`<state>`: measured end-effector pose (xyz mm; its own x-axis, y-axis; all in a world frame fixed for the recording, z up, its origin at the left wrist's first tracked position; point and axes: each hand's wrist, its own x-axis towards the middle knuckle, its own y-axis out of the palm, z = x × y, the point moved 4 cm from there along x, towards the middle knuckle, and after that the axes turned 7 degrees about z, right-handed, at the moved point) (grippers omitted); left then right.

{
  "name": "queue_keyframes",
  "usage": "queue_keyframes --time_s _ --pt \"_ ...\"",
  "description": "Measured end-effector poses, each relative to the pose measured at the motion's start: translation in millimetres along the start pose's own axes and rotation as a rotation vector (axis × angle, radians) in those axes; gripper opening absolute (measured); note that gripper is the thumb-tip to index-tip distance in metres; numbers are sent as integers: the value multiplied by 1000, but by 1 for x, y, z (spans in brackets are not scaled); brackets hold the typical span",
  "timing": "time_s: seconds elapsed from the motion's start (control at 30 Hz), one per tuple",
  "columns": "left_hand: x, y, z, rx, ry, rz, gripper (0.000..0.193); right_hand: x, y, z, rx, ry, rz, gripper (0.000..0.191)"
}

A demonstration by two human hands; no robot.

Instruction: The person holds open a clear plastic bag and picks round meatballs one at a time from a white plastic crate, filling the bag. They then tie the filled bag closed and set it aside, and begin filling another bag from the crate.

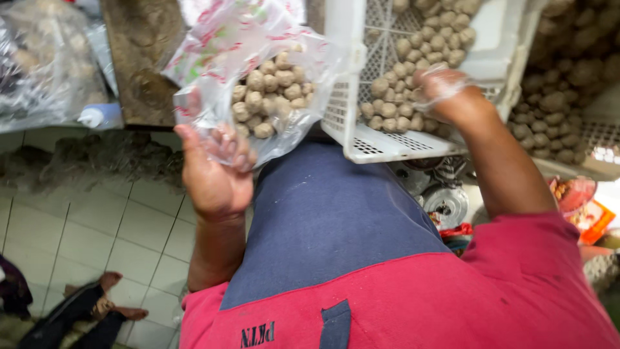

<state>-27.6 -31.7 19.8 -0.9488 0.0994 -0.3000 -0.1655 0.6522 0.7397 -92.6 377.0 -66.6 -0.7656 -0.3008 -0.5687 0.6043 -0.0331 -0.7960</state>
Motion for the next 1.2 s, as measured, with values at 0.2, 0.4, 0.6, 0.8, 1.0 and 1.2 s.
queue_keyframes --time_s 0.2,0.4,0.6,0.8,1.0,1.2 --pt "-2 4 -1 16 12 39 72 -18 -100 126 454 -330 -187 12" --pt "-1 3 -3 38 -10 87 69 -1 -104 157 646 -778 -409 36" --pt "-3 -6 -6 97 -32 29 69 12 -34 0 181 -22 -204 23" --pt "-1 -1 -7 124 -35 48 68 24 36 13 -14 70 186 26" --pt "1 3 -6 130 -38 33 69 -14 -42 57 608 36 14 15" --pt "1 6 -4 159 -36 28 67 -12 -90 192 462 -858 -624 35"
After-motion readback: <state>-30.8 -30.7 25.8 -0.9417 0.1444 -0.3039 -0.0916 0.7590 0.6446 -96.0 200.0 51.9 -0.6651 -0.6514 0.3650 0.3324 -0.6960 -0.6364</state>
